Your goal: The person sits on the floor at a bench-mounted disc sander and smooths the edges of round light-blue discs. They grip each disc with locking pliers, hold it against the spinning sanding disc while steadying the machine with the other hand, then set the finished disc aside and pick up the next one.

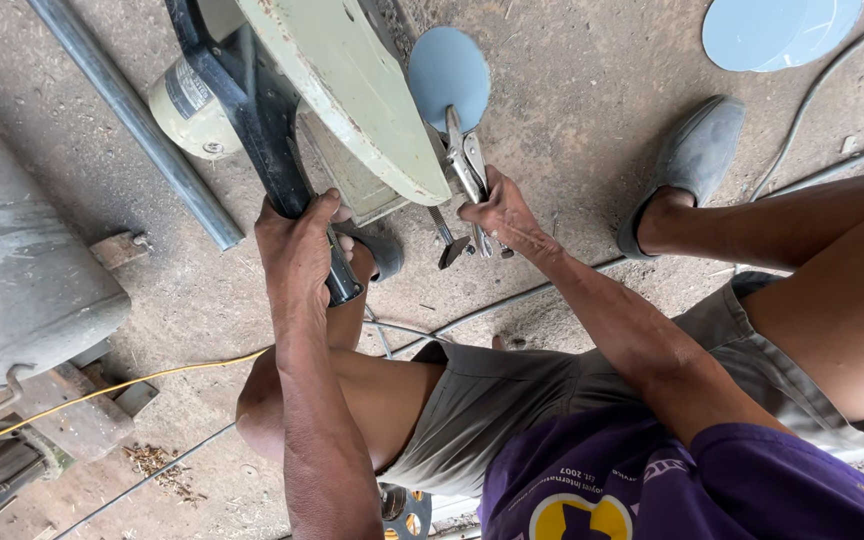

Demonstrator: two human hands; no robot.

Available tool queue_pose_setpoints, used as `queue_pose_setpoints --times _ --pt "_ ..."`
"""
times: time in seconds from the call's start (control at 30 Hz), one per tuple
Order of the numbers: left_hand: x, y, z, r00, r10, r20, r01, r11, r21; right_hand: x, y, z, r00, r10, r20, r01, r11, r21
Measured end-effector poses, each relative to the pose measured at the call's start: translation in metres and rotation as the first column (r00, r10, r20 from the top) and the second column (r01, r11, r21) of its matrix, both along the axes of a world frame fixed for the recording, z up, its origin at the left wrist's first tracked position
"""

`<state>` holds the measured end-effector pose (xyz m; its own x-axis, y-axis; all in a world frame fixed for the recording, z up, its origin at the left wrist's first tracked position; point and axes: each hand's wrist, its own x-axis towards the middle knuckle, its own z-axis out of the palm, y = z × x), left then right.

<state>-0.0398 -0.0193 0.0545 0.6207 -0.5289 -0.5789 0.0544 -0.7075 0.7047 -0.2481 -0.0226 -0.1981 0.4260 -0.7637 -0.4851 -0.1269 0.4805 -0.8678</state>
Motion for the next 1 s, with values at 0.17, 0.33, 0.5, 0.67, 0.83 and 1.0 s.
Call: queue_pose_setpoints --times 0.17,0.33,0.5,0.67,0.83,1.0 --pt "-0.003 -0.004 0.003 1.000 0.006 0.017 -0.007 1.000 0.013 -0.010 -0.010 0.004 0.960 0.171 -0.222 -0.172 0.985 0.014" --pt "-0.005 -0.003 0.006 1.000 0.000 0.023 0.000 1.000 0.026 -0.041 -0.019 0.012 0.785 0.433 -0.443 -0.438 0.894 0.098" --pt "-0.006 -0.001 0.005 1.000 -0.008 0.011 0.008 1.000 0.009 -0.086 -0.036 0.031 0.631 0.543 -0.554 -0.632 0.774 0.038" --pt "-0.007 0.004 0.007 1.000 0.002 0.025 -0.002 1.000 0.012 -0.098 -0.037 0.035 0.732 0.337 -0.592 -0.539 0.818 -0.201" --pt "-0.011 0.004 0.006 0.999 0.041 -0.015 -0.041 0.999 -0.008 -0.063 -0.025 0.020 0.773 -0.014 0.634 0.171 0.967 -0.187" --pt "-0.011 0.001 0.002 0.999 0.042 0.008 -0.043 0.999 0.015 0.005 -0.026 0.001 0.712 -0.481 0.513 0.207 0.840 0.501"
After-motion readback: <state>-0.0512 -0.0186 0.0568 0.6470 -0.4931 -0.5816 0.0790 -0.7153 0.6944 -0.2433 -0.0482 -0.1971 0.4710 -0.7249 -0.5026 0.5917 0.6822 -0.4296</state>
